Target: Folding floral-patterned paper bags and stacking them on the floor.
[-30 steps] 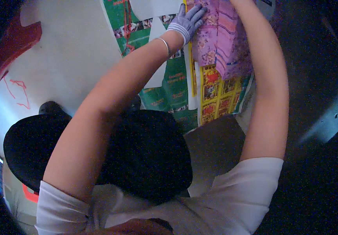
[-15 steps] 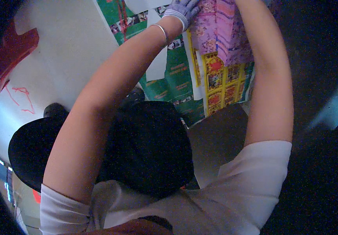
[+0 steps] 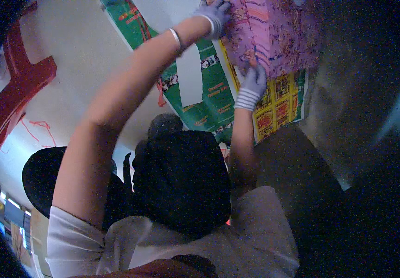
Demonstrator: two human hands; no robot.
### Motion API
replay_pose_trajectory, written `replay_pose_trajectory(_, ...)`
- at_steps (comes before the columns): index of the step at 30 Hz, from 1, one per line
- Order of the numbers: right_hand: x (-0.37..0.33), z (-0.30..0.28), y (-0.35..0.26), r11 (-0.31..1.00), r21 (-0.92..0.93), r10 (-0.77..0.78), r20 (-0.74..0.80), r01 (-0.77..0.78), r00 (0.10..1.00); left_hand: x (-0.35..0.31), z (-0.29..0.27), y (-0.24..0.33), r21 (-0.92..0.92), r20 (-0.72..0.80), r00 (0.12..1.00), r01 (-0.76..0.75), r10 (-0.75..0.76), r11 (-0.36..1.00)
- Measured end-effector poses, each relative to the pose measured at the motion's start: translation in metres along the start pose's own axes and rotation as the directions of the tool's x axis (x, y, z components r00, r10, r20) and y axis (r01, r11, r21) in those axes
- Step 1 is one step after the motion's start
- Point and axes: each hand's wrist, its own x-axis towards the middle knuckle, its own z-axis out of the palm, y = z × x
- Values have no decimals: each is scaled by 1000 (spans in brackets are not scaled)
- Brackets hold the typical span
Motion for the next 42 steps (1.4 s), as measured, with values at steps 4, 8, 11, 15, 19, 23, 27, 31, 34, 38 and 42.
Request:
replay_pose_trajectory(4,42,-70,77,988,-19,153,90,-152,984,75,-56,-42,-368,-105,966,182,-235,912)
replay_pose_trajectory(8,37,-4,59,947,-18,315,256,-321,914,113,-18,-85,-436,-458,804,168,-379,884)
replay_pose_trajectory(11,69,12,49,880,209,377,238,-426,895,153,-21,-95,-128,-405,897,137,-178,982)
replay_pose_trajectory(15,68,-7,53,906,80,395,196,-416,898,129,-8,-70,475,231,969,-193,89,859)
replay_pose_trajectory(19,84,-14,41,862,173,406,328,-477,853,133,-36,-45,198,142,987,41,-70,979)
replay_pose_trajectory(23,53,34,19,858,186,402,336,-478,852,121,-19,-81,-11,20,995,98,-98,995)
replay_pose_trajectory(27,50,23,23,862,184,431,222,-471,875,93,-11,-79,-370,-195,975,28,-108,928)
replay_pose_trajectory(31,68,7,44,825,242,427,327,-511,843,89,-49,-82,-404,-33,985,144,-172,903)
replay_pose_trajectory(34,77,-3,58,877,218,398,168,-428,902,87,-47,-75,-425,91,976,217,-197,879)
replay_pose_trajectory(38,67,25,67,876,160,421,205,-455,883,95,-11,-92,-358,-434,819,225,-375,906)
replay_pose_trajectory(42,142,-75,75,450,-755,-120,478,476,870,161,-20,-47,-480,-469,789,148,-396,865)
